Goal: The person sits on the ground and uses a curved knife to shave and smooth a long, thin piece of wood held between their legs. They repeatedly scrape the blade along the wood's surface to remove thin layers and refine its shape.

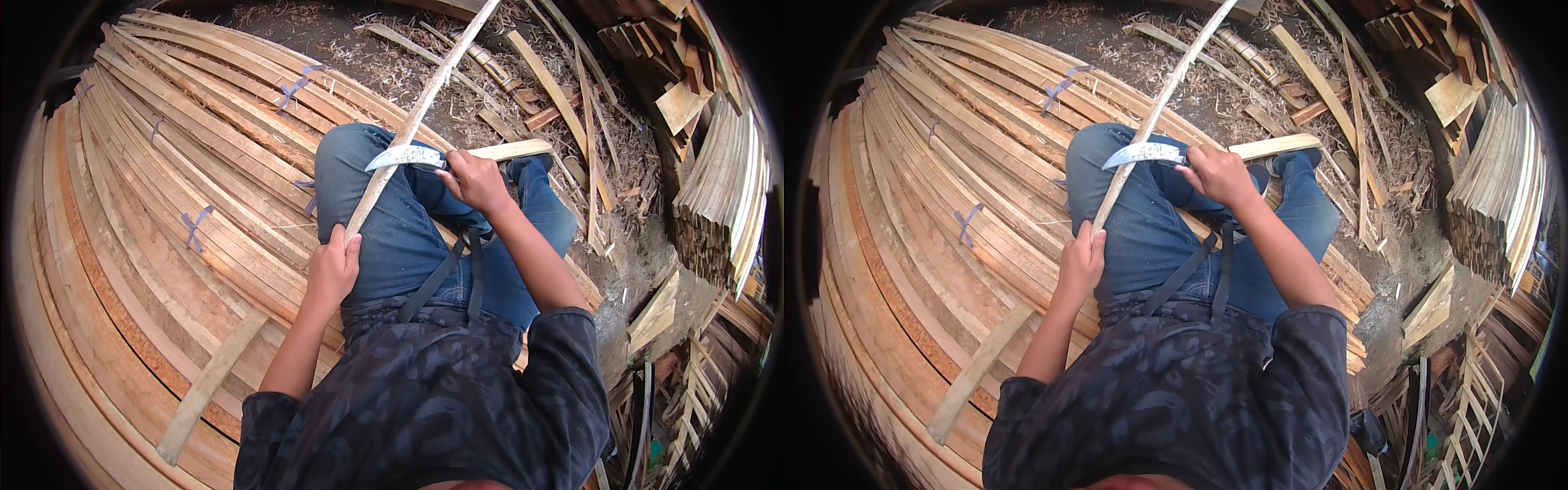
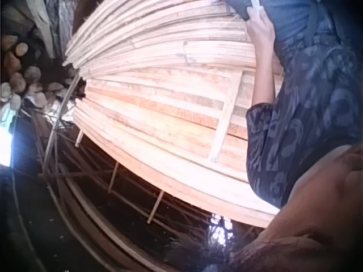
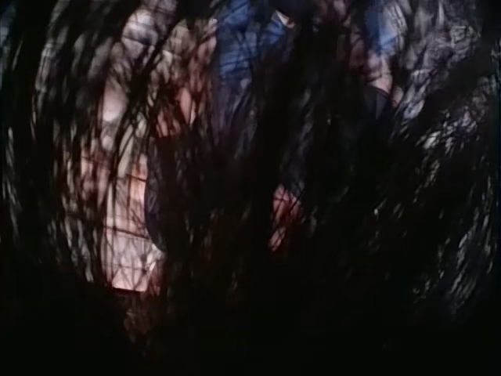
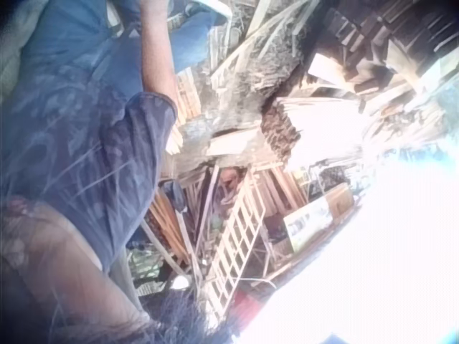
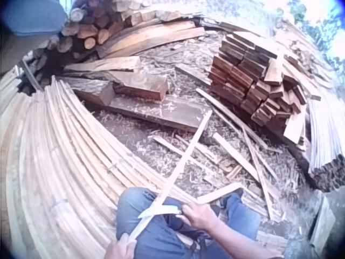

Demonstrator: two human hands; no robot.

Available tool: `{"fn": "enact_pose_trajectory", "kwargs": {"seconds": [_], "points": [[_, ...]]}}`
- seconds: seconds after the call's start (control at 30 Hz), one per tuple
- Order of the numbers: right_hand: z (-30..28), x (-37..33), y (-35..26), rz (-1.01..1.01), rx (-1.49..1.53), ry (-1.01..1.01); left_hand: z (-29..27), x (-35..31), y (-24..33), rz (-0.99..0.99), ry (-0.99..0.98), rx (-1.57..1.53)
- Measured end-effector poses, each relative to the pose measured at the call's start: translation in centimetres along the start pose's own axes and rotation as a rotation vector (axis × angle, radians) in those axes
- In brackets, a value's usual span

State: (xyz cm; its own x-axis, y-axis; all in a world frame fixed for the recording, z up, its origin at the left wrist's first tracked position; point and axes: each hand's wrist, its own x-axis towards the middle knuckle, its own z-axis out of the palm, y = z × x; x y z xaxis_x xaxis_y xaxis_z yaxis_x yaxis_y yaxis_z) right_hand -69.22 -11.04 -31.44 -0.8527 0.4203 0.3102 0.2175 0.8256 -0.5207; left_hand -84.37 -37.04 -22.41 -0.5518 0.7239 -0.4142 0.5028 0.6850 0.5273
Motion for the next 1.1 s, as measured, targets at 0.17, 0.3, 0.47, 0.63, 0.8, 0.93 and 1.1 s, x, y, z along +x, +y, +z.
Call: {"fn": "enact_pose_trajectory", "kwargs": {"seconds": [0.17,0.3,0.47,0.63,0.8,0.93,1.1], "points": [[-5.3,5.0,9.7,1.192,0.842,0.752,0.1,-0.1,-0.3,0.022,-0.019,0.011],[-6.3,4.4,6.6,0.612,0.196,0.442,0.0,0.0,0.0,0.017,0.011,0.008],[-2.5,-1.0,0.8,0.483,0.289,0.096,-0.2,0.3,0.3,-0.006,-0.014,0.008],[-0.1,-2.3,-4.3,0.581,0.428,0.100,-0.2,-0.3,0.3,-0.004,0.032,0.072],[0.3,-3.6,-7.1,0.645,0.548,0.115,-0.2,-1.4,-0.6,0.027,0.113,0.042],[-1.6,-4.3,-6.6,0.581,0.461,0.050,0.1,-2.2,-1.7,0.057,0.166,0.016],[-3.5,-4.0,-6.3,0.426,0.225,-0.099,0.5,-2.4,-2.5,0.068,0.168,0.007]]}}
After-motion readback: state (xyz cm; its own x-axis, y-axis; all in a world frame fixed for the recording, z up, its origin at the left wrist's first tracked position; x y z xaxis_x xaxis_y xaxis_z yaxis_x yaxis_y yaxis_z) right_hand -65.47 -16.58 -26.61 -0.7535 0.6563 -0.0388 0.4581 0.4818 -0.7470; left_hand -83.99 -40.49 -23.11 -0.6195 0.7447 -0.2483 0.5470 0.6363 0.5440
